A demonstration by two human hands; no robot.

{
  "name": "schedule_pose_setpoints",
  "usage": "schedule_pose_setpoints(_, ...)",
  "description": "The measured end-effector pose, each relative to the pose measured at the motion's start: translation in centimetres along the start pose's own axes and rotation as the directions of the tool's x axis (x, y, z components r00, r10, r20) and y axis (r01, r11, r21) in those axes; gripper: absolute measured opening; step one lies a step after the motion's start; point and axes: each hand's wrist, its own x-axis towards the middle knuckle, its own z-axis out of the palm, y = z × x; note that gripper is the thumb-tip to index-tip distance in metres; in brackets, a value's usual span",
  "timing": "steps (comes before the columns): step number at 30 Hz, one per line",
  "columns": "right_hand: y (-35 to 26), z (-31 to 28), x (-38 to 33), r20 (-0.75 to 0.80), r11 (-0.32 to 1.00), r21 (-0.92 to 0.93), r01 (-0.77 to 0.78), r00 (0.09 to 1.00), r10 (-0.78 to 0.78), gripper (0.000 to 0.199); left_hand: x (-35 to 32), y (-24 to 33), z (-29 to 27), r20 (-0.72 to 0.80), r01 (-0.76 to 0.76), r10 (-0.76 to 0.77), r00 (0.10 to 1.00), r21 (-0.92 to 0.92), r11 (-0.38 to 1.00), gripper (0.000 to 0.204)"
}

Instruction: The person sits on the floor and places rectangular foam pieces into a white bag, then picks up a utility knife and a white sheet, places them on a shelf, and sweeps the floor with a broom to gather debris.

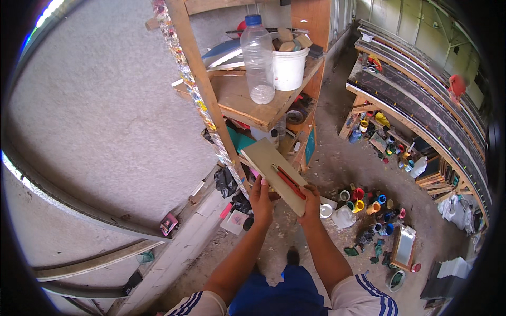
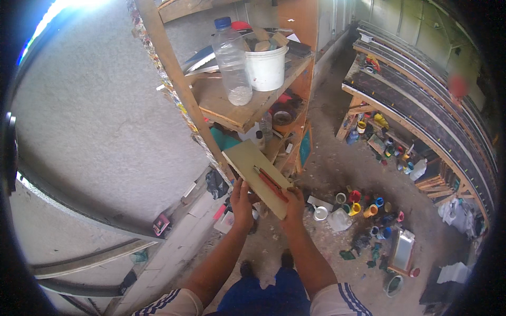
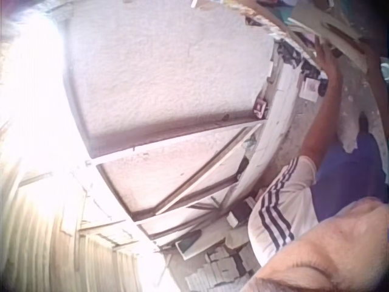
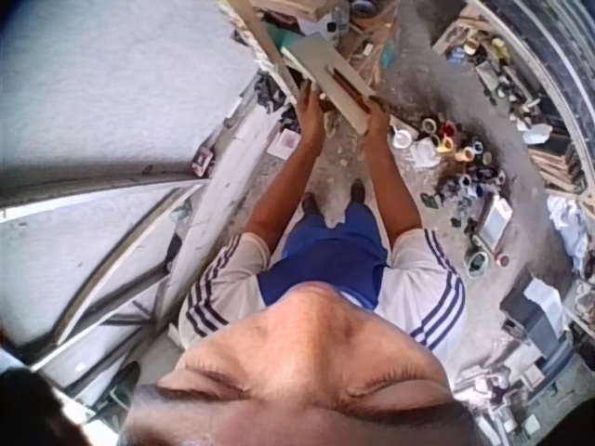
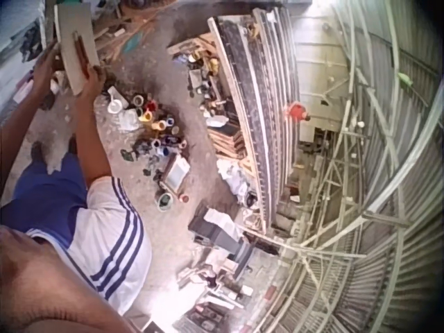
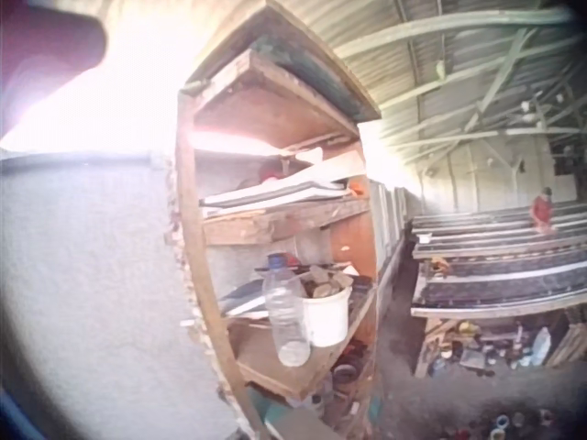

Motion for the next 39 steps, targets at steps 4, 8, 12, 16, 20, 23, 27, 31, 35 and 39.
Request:
schedule_pose_setpoints(4, 1.8, 1.2, 1.4, 0.081, 0.987, 0.084, -0.134, 0.989, 0.127, 0.018, 1.3, 1.5, 0.4, 0.104, -0.165, 0.153, 0.983, 0.123, 0.979, 0.060)
schedule_pose_setpoints(8, 3.1, 5.3, 1.6, 0.152, 0.963, 0.078, -0.259, 0.957, 0.245, 0.020, 2.7, 3.0, 0.2, 0.048, -0.225, 0.220, 0.974, 0.188, 0.956, 0.061)
schedule_pose_setpoints(12, 3.0, 7.7, 2.8, 0.034, 0.972, 0.086, -0.218, 0.976, 0.216, 0.021, 4.8, 2.8, -0.3, -0.007, -0.211, 0.222, 0.975, 0.275, 0.938, 0.063)
schedule_pose_setpoints(16, 6.6, 3.0, 10.5, 0.122, 0.978, -0.201, 0.056, 0.992, -0.032, 0.022, 6.5, 1.3, -0.4, 0.051, -0.166, 0.158, 0.986, 0.338, 0.926, 0.066)
schedule_pose_setpoints(20, 3.3, 6.6, 7.6, 0.144, 0.957, -0.011, -0.289, 0.947, 0.288, 0.025, 6.2, 1.6, 0.8, 0.036, -0.252, 0.265, 0.964, 0.456, 0.853, 0.070)
schedule_pose_setpoints(23, 3.7, 7.0, 8.7, 0.248, 0.912, 0.047, -0.408, 0.889, 0.385, 0.034, 6.4, 2.5, 1.6, -0.040, -0.228, 0.287, 0.957, 0.509, 0.830, 0.072)
schedule_pose_setpoints(27, 1.7, 11.4, 5.7, 0.123, 0.899, -0.212, -0.383, 0.902, 0.413, 0.035, 7.5, 2.2, 0.5, -0.012, -0.319, 0.370, 0.929, 0.483, 0.816, 0.080)
schedule_pose_setpoints(31, 2.0, 10.2, 9.1, 0.184, 0.787, -0.613, -0.061, 0.958, 0.218, 0.041, 7.2, 1.5, 1.3, 0.020, -0.302, 0.341, 0.940, 0.514, 0.803, 0.072)
schedule_pose_setpoints(35, 0.8, 11.0, 7.6, 0.379, 0.282, -0.881, 0.380, 0.923, -0.061, 0.043, 6.4, 1.6, 1.6, -0.060, -0.226, 0.274, 0.960, 0.413, 0.882, 0.056)
schedule_pose_setpoints(39, 0.9, 10.4, 11.0, 0.630, 0.010, -0.773, 0.634, 0.769, -0.113, 0.047, 6.2, 1.8, 2.4, -0.083, -0.058, 0.107, 0.991, 0.451, 0.891, 0.074)
